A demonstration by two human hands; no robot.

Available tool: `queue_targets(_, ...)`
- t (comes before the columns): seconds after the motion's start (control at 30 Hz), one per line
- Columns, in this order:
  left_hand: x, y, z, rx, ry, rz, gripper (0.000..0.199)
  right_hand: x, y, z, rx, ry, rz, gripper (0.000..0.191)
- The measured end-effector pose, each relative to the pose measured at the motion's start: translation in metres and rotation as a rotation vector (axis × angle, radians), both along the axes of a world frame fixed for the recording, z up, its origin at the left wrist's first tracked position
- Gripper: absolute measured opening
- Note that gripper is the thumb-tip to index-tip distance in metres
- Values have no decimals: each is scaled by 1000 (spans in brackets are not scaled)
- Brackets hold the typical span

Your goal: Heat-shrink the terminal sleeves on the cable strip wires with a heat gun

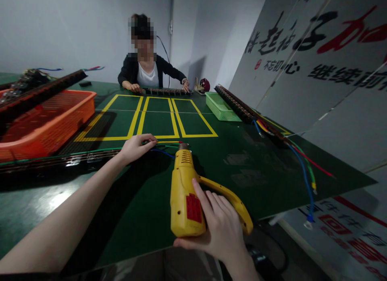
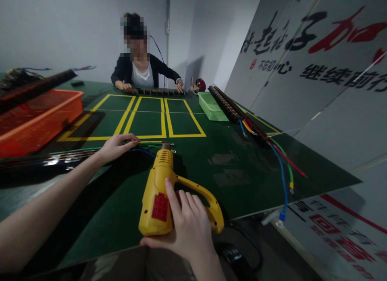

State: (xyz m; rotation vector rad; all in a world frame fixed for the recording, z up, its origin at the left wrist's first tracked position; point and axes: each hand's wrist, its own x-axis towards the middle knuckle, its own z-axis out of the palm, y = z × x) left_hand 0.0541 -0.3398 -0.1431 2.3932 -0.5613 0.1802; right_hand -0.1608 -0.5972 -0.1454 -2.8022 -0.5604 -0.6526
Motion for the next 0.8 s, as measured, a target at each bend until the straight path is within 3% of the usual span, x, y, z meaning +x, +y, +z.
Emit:
queue_targets(0.27,-3,-4,3,5,11,47,44,-1,6,-3,-28,-114,-25,114)
queue_targets(0.5,-3,-5,4,-4,77,88,51,0,33,-2,5,-99,-21,106)
queue_targets(0.8,-3,-5,3,-34,81,139,62,1,76,-7,24,-114,63,110)
